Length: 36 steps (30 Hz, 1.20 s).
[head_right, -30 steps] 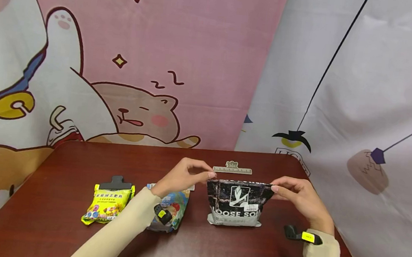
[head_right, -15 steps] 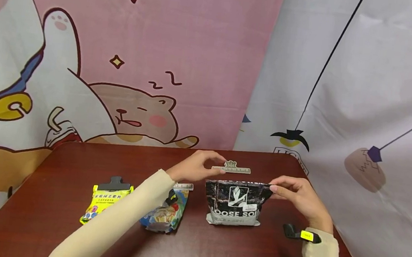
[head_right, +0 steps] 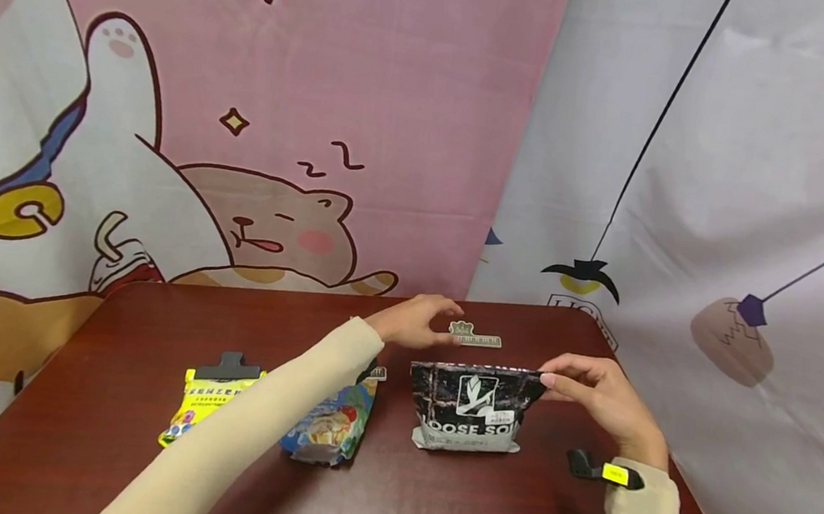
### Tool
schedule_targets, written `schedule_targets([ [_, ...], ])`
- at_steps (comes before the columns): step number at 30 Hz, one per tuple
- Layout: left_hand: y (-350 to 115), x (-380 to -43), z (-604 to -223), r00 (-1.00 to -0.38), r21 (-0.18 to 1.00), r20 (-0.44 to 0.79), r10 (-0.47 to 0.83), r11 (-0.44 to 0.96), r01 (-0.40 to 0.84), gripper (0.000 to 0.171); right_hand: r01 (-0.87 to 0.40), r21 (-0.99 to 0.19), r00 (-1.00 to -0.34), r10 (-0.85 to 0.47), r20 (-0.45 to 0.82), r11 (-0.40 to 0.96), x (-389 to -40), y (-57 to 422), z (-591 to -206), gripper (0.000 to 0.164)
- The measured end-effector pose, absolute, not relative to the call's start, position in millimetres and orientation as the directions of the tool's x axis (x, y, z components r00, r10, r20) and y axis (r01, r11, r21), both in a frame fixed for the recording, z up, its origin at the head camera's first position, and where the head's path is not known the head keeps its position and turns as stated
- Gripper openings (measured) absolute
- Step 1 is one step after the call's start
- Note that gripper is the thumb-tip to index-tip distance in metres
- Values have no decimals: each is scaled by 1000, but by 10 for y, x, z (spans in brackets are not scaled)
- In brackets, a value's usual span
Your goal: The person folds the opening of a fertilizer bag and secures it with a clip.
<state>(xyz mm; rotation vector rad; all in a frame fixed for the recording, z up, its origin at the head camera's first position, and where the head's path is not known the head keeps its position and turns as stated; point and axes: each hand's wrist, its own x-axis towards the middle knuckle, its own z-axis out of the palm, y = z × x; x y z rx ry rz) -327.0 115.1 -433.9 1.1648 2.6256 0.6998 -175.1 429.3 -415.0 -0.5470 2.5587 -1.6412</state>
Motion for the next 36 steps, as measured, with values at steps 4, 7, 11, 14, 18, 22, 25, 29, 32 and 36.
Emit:
schedule_targets([
  [4, 1240, -3378, -4431, -678, 411, -14, 734, 623, 666, 63, -266, -890, -934, -329, 143, 370, -1752, 4293, -4156, 16],
  [7, 1315, -3434, -4495, -682, 358, -40, 730, 648, 672, 66, -266, -888, -934, -328, 141, 375, -1757, 4296, -4160, 16],
  [11, 1409, -3487, -4536, -688, 282, -78, 721, 678, 679, 68, -264, -878, -938, -318, 137, 399, -1754, 4302, -4156, 16],
  [14, 1465, -3523, -4556, -698, 234, -102, 709, 699, 676, 69, -266, -870, -940, -310, 139, 415, -1749, 4311, -4152, 16],
  [18, 1514, -3563, -4598, -707, 190, -124, 696, 716, 672, 68, -268, -865, -941, -308, 141, 424, -1748, 4313, -4147, 16],
  [22, 1562, -3594, -4663, -700, 166, -129, 702, 712, 683, 63, -266, -868, -939, -315, 136, 420, -1750, 4310, -4150, 16],
  [25, 1617, -3604, -4703, -692, 153, -101, 715, 698, 699, 56, -264, -873, -939, -317, 134, 411, -1751, 4315, -4158, 15],
  [29, 1682, -3606, -4714, -695, 143, -66, 716, 696, 703, 49, -269, -879, -937, -319, 144, 393, -1761, 4314, -4157, 15],
  [32, 1719, -3609, -4730, -711, 149, -73, 700, 712, 686, 46, -270, -880, -937, -317, 146, 391, -1760, 4309, -4150, 15],
  [36, 1759, -3608, -4765, -729, 162, -70, 681, 728, 666, 41, -263, -876, -941, -309, 140, 403, -1745, 4303, -4146, 15],
])
